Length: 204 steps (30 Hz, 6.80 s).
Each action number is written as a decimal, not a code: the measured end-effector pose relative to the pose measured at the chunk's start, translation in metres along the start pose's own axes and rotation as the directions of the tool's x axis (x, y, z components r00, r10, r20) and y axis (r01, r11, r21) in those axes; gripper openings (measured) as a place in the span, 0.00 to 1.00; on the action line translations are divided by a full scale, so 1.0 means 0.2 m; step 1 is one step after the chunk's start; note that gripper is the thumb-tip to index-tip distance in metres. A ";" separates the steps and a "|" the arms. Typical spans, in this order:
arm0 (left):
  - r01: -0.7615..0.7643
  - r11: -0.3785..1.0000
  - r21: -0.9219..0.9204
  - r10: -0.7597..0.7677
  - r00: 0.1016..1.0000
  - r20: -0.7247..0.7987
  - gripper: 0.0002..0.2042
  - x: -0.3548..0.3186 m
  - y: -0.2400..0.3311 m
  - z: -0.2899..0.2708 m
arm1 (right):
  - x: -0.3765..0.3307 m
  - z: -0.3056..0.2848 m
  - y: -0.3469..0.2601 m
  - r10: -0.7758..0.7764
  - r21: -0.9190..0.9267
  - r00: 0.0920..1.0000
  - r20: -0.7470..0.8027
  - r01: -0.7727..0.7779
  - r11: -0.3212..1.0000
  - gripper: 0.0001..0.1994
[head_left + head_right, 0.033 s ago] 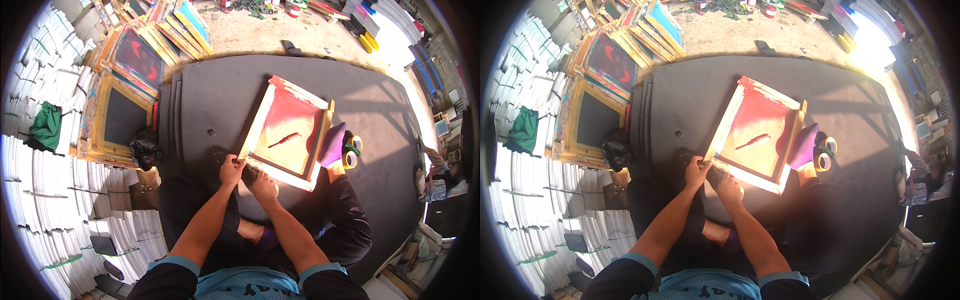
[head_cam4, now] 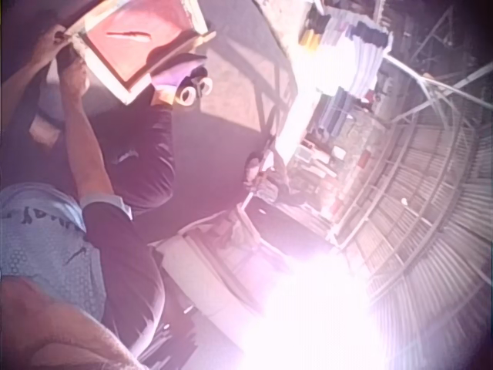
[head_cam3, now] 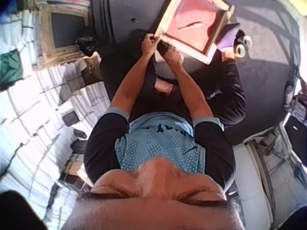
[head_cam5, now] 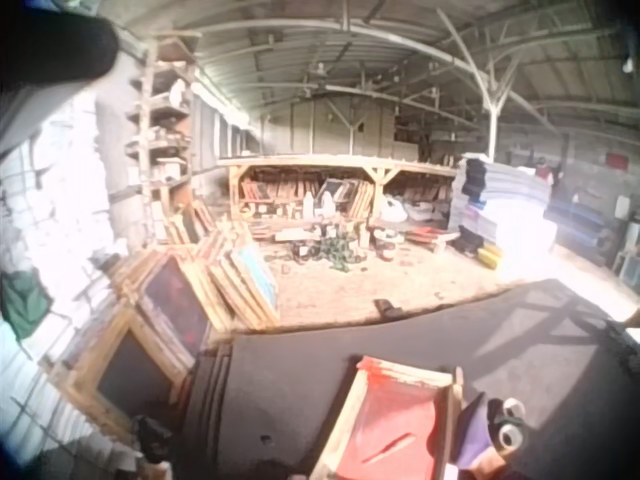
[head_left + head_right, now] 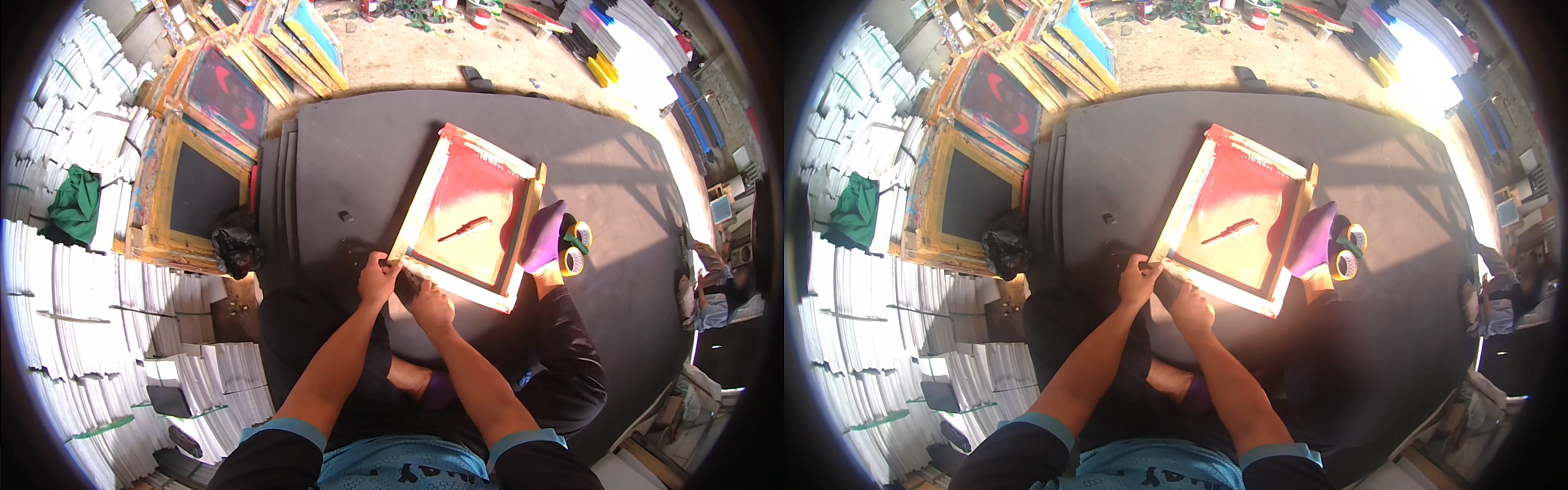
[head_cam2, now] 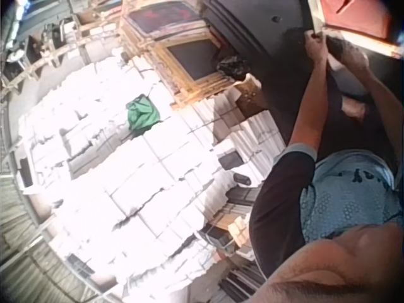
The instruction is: The person sits on the floor and uses a small tool to scrape and clean the edges of a screen printing frame filled with red ink. They repeatedly scrape along the wooden frame's perimeter to remove excess ink or residue.
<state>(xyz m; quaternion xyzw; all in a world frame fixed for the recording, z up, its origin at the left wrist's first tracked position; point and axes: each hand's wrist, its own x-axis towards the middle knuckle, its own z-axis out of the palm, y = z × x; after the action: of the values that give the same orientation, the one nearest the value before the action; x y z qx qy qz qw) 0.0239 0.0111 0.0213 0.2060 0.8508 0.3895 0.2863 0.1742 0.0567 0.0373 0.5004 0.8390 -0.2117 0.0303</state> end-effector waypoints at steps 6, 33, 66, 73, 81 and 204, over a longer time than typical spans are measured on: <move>0.008 0.997 0.074 -0.009 1.000 0.022 0.23 0.02 0.02 -0.03 | 0.05 -0.05 -0.04 0.033 0.696 0.839 0.543 -0.471 0.541 0.09; -0.042 0.998 0.054 0.043 0.999 -0.014 0.18 0.01 0.03 -0.01 | 0.06 -0.09 -0.03 0.060 0.407 0.942 0.331 -0.200 0.891 0.18; 0.340 0.683 -0.647 -0.423 0.906 0.029 0.09 0.07 -0.04 -0.24 | 0.08 -0.14 0.08 -0.173 0.661 0.741 0.649 -0.436 0.610 0.14; 0.172 0.697 -0.696 -0.477 0.836 -0.271 0.12 0.24 -0.28 -0.16 | 0.13 -0.31 0.07 -0.093 0.657 0.698 0.710 -0.610 0.443 0.19; 0.145 0.824 -0.548 -0.256 0.958 -0.131 0.13 0.15 -0.18 -0.09 | 0.19 -0.31 0.13 -0.083 0.626 0.652 0.753 -0.673 0.395 0.22; -0.040 0.955 -0.295 -0.089 0.907 -0.411 0.14 0.16 -0.20 -0.14 | -0.26 -0.06 -0.05 -0.186 -0.006 0.982 -0.008 0.186 0.982 0.30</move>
<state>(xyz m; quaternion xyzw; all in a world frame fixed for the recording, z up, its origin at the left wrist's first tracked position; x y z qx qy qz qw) -0.0230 -0.0112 -0.0053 0.0615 0.8268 0.5440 0.1292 0.1946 0.0140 0.0659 0.4205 0.8828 -0.2091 0.0079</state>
